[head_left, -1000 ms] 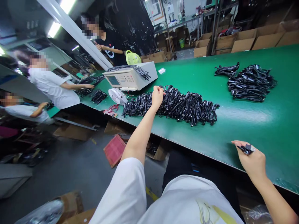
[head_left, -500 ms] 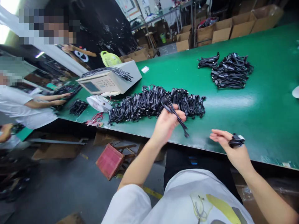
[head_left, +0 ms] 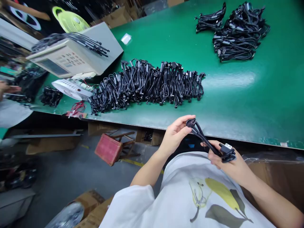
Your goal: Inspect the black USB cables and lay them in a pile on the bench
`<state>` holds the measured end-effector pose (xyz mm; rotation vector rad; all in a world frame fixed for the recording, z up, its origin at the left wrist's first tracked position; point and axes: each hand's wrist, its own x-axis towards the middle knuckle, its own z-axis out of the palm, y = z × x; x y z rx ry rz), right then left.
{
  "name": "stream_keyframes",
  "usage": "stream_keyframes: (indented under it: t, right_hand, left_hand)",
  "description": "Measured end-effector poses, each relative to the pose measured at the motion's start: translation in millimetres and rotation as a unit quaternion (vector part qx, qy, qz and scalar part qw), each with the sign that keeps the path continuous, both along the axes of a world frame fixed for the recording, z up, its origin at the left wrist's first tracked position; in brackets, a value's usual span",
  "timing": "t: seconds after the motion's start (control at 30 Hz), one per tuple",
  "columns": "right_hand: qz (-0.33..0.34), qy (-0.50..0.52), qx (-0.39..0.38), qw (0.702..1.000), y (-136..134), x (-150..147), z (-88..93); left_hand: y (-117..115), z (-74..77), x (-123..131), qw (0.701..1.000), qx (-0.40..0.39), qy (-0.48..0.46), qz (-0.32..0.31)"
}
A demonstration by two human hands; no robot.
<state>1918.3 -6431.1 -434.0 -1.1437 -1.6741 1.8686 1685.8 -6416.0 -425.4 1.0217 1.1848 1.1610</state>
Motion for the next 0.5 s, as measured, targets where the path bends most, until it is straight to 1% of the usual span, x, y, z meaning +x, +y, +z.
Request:
stream_keyframes:
  t: [0.17,0.2,0.27,0.33,0.4,0.43,0.47,0.5]
  right_hand:
    - [0.017,0.009,0.0,1.0,-4,3,1.6]
    - [0.029,0.026,-0.014,0.999,-3,4,1.3]
    - [0.056,0.088,-0.071,0.992,2,4,0.0]
    - [0.089,0.158,-0.137,0.974,9,2,-1.7]
    - [0.105,0.193,-0.17,0.961,16,-3,-2.8]
    - [0.099,0.196,-0.174,0.96,19,-6,-2.9]
    - [0.076,0.191,-0.175,0.963,22,-10,-2.9]
    - [0.039,0.188,-0.178,0.965,25,-14,-2.7]
  left_hand:
    - [1,-6.2,4,0.999,-0.028,-0.019,-0.018]
    - [2,-6.6,4,0.999,-0.03,-0.024,-0.022]
    - [2,-5.9,3,0.998,-0.036,-0.031,-0.034]
    - [2,-4.0,3,0.997,-0.038,-0.032,-0.055]
    - [3,-3.3,5,0.995,-0.034,-0.021,-0.088]
    - [3,-4.2,7,0.994,-0.028,-0.015,-0.102]
    - [4,-6.2,9,0.994,-0.02,-0.014,-0.11]
    - [4,-9.1,12,0.994,-0.013,-0.02,-0.109]
